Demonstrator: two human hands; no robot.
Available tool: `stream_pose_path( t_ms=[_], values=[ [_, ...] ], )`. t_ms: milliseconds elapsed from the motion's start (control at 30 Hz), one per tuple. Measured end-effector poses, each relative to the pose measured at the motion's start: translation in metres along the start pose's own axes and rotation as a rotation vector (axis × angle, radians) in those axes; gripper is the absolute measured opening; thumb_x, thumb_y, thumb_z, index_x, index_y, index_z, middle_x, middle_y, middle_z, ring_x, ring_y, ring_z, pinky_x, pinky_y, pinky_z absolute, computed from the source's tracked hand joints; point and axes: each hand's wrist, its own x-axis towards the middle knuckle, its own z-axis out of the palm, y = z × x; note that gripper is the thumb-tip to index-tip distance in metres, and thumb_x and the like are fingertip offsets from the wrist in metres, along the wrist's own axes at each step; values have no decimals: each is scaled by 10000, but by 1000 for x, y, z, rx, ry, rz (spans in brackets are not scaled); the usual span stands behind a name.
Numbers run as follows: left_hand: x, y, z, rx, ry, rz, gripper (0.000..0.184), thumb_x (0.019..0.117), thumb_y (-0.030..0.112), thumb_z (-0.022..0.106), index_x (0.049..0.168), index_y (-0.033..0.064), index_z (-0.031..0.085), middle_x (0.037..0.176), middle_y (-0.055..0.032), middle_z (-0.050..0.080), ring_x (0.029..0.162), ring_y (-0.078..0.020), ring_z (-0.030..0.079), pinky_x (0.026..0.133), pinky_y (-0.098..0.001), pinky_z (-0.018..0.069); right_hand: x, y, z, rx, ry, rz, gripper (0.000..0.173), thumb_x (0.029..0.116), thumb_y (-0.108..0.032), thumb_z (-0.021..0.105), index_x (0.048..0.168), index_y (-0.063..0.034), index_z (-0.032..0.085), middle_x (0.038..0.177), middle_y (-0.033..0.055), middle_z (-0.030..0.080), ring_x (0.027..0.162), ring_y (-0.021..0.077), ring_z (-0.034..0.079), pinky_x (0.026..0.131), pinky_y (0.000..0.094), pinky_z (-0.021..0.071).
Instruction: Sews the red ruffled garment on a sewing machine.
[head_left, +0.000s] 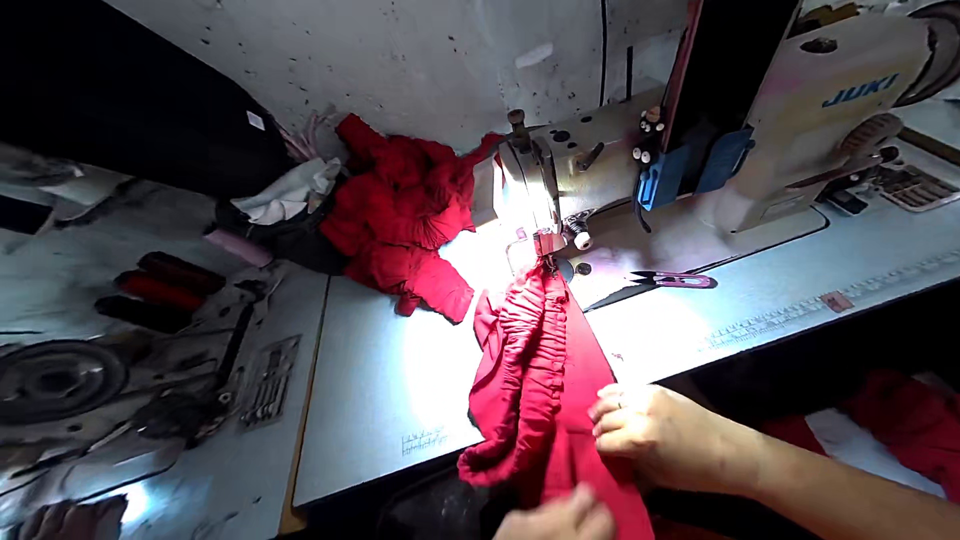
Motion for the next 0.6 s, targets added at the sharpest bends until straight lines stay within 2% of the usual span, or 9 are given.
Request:
stream_pose_path(
  t_ms=[33, 100, 200, 333, 367, 433, 467, 533, 600],
  values=[
    [17, -18, 17, 44, 180, -23, 415, 1044, 369, 481, 1199, 53, 700, 1262, -143, 692, 1145, -258, 700, 893, -449, 599, -7, -4, 3, 24, -7, -17, 187, 940, -36, 569, 856, -92, 727, 890, 43, 763, 961, 206, 739, 1009, 391, 545],
    [48, -61, 41, 158, 384, -88, 585, 1073, 449, 328, 1493, 106, 549, 1540, -104, 537, 1424, -240, 514, 1167, -466, 422, -23, -10, 15, 52, 6, -16, 214, 968, -54, 548, 860, -96, 728, 868, 32, 760, 935, 171, 745, 1040, 376, 533],
    [68, -120, 33, 356, 439, -291, 586, 1057, 474, 311, 1589, 264, 439, 1634, 30, 431, 1481, -295, 443, 1166, -718, 262, -31, -15, 34, 82, 118, 33, 225, 983, -50, 539, 921, -98, 750, 925, 19, 781, 1015, 145, 744, 1092, 365, 506],
    [62, -162, -25, 497, 338, -488, 583, 1053, 530, 362, 1457, 190, 610, 1469, -108, 609, 1360, -424, 548, 1084, -757, 331, -1, -31, 64, 77, 249, 20, 195, 957, -16, 560, 898, -90, 731, 891, 31, 777, 986, 162, 754, 1054, 364, 533],
    [64, -156, -33, 566, 351, -490, 558, 1033, 495, 419, 1357, 125, 683, 1320, -176, 688, 1251, -458, 612, 1046, -737, 377, 5, -35, 69, 81, 264, 12, 192, 959, -7, 565, 906, -84, 732, 897, 41, 777, 999, 171, 753, 1064, 366, 527],
    [77, -136, -31, 701, 561, -361, 354, 935, 316, 575, 929, 14, 759, 925, -222, 726, 961, -461, 690, 902, -662, 481, 8, -38, 74, 97, 299, 1, 204, 966, -4, 559, 928, -85, 743, 925, 46, 783, 1026, 172, 749, 1073, 363, 520],
    [88, -128, -24, 696, 664, -288, 287, 919, 258, 606, 902, 7, 744, 913, -213, 708, 945, -435, 684, 873, -605, 509, 7, -37, 74, 109, 312, 0, 213, 971, -14, 553, 937, -89, 749, 940, 41, 787, 1035, 163, 747, 1074, 358, 519],
    [116, -123, -8, 555, 757, -230, 347, 942, 251, 636, 1144, -13, 734, 1139, -223, 700, 1117, -404, 668, 937, -541, 545, 3, -34, 75, 118, 322, -6, 224, 973, -22, 545, 944, -84, 758, 958, 42, 792, 1045, 163, 747, 1076, 361, 521],
    [142, -138, 0, 302, 689, -323, 551, 1007, 359, 557, 1429, 4, 556, 1473, -226, 534, 1420, -392, 464, 1165, -541, 384, 1, -35, 74, 115, 319, -9, 216, 961, -13, 549, 933, -82, 752, 954, 43, 790, 1049, 168, 745, 1083, 365, 515]
  ],
)
